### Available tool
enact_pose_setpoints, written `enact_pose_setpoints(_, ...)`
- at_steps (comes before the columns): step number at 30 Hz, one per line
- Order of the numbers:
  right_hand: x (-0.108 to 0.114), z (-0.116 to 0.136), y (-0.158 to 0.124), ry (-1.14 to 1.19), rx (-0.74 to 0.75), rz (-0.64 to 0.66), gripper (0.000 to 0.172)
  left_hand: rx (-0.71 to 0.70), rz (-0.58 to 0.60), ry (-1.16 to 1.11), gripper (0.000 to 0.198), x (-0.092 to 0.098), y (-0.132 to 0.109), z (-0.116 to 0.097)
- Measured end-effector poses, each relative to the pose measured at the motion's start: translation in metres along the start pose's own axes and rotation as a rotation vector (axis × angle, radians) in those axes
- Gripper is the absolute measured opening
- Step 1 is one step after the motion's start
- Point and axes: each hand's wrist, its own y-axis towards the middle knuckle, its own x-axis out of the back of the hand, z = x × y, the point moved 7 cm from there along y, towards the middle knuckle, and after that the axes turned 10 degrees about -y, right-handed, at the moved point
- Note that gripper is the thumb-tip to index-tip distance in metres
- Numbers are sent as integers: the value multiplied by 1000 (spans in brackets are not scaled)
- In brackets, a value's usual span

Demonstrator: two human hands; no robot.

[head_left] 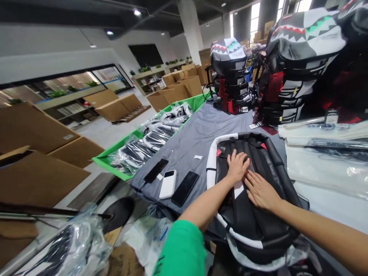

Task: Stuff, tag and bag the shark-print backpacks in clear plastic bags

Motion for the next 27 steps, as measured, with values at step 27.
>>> enact_pose_setpoints(27, 61, 57, -16, 489, 662, 291, 23, -337, 137, 314, 64, -33, -62, 2)
